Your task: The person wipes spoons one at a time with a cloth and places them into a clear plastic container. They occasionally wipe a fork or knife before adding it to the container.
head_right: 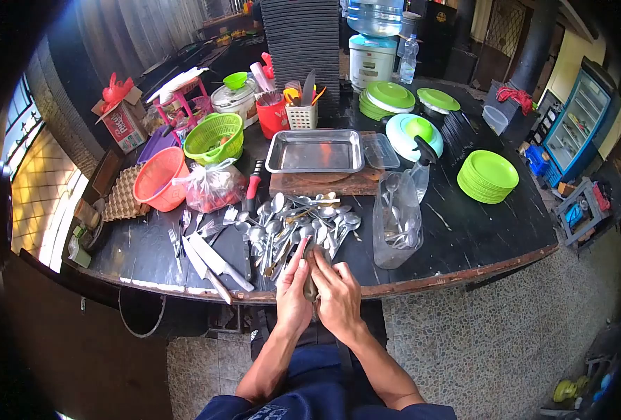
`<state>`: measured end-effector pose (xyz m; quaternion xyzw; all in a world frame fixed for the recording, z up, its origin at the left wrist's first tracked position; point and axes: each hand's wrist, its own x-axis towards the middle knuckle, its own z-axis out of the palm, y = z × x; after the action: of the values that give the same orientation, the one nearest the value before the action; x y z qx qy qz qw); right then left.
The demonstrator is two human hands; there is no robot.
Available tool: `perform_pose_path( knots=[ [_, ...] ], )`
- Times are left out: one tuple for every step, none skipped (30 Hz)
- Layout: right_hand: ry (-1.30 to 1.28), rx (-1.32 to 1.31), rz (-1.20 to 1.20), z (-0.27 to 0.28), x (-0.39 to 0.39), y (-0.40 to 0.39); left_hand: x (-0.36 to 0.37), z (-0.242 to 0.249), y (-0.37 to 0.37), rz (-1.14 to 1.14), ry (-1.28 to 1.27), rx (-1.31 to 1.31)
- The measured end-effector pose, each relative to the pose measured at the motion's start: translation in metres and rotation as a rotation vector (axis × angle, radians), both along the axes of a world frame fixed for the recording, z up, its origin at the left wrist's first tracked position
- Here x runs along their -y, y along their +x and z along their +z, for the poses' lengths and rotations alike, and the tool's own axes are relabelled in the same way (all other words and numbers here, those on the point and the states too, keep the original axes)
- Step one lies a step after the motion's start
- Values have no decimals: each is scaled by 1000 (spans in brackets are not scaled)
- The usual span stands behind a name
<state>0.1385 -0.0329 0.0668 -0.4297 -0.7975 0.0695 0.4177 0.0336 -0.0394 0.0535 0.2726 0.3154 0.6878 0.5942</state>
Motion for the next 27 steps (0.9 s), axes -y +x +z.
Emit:
perform_pose_path(
  knots=[
    [2,1,2,0,1,1,-2,-4,-3,-3,-20,31],
    [-12,38,33,1,3,2,-3,-6,-6,-8,-41,63],
    [-27,74,63,3,5,4,-5,-1,-8,-3,-55,102],
    [-63,64,77,5,6,4,-6,-2,-12,-30,-82,99],
    [-64,62,77,3,5,5,-7,-6,-18,-55,-108,94],
    [-87,-23,151,2,2,8,-10,-5,-25,-80,-71,164],
    [-110,-109,223,3,0,10,-10,5,-20,-3,-153,192],
    [-182,-191,223,5,-2,12,-13,-2,-22,-17,-160,169],
    [-220,-255,221,7,-4,16,-15,-7,-26,-30,-165,146],
    [-159,-342,144,5,-7,16,-14,-11,-30,-28,-163,145],
    [-98,-427,67,2,-10,15,-13,-15,-34,-86,-177,169],
    [-7,-423,-40,6,-9,14,-11,-17,-36,-145,-193,194],
    [-8,-421,-39,8,-11,15,-10,-18,-35,-144,-194,196],
    [68,-272,-38,9,-13,17,-10,-19,-32,-181,-202,164],
    [142,-123,-39,10,-14,18,-10,-19,-29,-219,-211,130],
    [154,-8,-7,4,-19,15,-8,8,-15,-137,-247,94],
    [115,58,-34,-3,-20,10,-6,1,-13,-99,-233,80],
    [108,64,-36,-9,-21,7,-6,2,-14,-104,-239,81],
    [102,70,-35,-14,-20,5,-6,2,-15,-106,-246,84],
    [94,102,-37,-17,-17,6,-6,0,-15,-102,-242,86],
    [94,102,-34,-17,-16,4,-5,-2,-16,-80,-263,46],
    [65,117,-36,-18,-13,2,-4,-5,-16,-61,-287,5],
    [35,133,-39,-19,-10,2,-3,-6,-15,-63,-293,6],
    [-7,194,-13,-21,-6,4,-4,-5,-15,-41,-288,-12],
    [-7,194,-15,-20,-4,5,-5,-5,-16,-19,-282,-30],
    [-48,148,28,-19,-1,5,-6,-12,-16,7,-263,-15],
    [-88,102,71,-17,0,5,-8,-14,-17,5,-263,-15]
  ],
)
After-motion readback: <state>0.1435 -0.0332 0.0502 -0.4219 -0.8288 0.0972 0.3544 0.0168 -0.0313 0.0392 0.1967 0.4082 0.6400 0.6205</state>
